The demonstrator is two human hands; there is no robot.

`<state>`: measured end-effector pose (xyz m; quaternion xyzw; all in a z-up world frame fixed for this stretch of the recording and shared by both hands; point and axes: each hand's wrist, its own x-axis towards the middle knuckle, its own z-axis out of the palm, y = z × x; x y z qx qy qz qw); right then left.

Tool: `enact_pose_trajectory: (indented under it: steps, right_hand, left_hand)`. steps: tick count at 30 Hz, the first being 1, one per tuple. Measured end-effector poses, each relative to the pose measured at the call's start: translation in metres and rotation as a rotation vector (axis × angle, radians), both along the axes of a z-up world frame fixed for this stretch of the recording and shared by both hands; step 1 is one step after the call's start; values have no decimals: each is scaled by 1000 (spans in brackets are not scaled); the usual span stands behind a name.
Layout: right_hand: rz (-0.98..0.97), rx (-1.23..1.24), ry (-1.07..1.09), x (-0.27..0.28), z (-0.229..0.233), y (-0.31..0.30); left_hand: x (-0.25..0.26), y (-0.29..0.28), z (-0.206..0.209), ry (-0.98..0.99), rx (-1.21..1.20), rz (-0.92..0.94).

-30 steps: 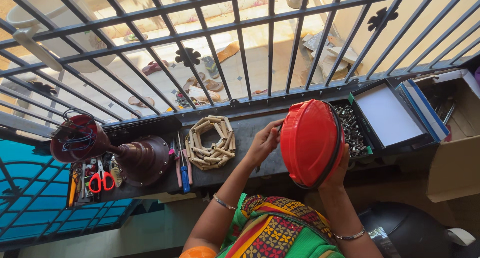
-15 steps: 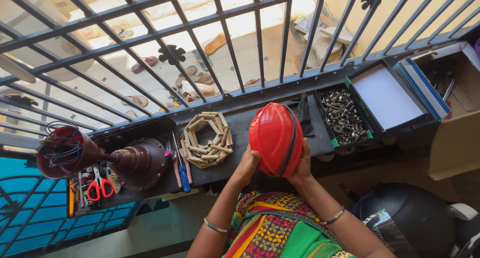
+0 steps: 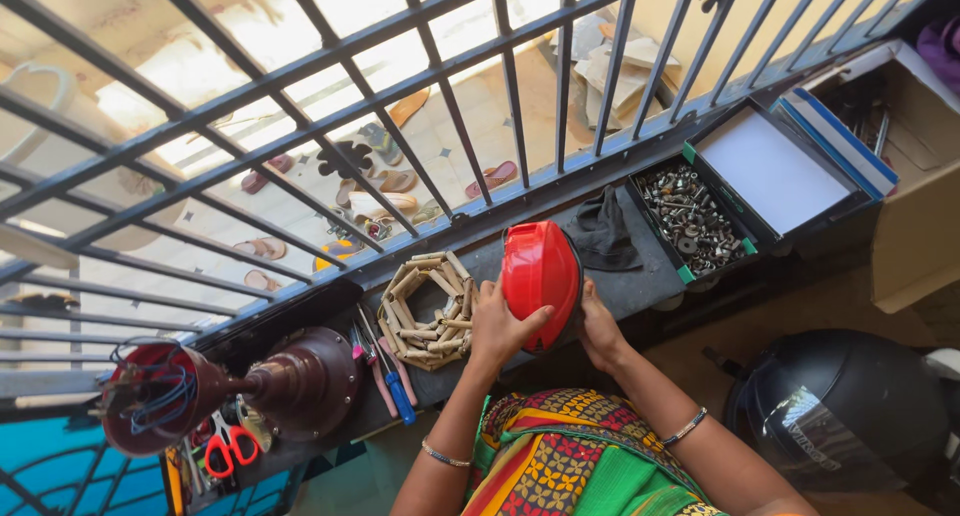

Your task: The person repairs a ceiling fan motor by using pliers to manipulate wires and then uses a screwdriver to secure a red plastic cover onto the motor assembly.

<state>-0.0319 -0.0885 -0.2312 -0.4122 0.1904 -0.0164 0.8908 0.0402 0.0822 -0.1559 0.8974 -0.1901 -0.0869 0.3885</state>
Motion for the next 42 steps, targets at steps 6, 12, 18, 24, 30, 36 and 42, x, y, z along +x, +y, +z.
enact_pose_trajectory:
  steps: [6, 12, 18, 24, 30, 36, 42]
  right_hand:
    - [-90, 96, 136, -13, -17, -21]
    - [-186, -21, 165, -11, -26, -45]
    - [-303, -150, 118, -2, -4, -72]
    - [-231, -489, 142, 4, 48, -64]
    - [-396, -389, 142, 7, 45, -62]
    - [-499, -834, 110, 14, 44, -48]
    - [-477, -195, 22, 14, 14, -68]
  left_hand:
    - [-4, -35, 23, 79, 87, -68]
    - [-7, -67, 31, 23, 205, -104]
    - [-12, -101, 47, 61, 263, -101]
    - [-20, -102, 37, 61, 251, -208]
    - [3, -55, -10, -68, -125, -421]
    - [1, -51, -16, 54, -211, -295]
    - [-12, -77, -1, 64, -153, -278]
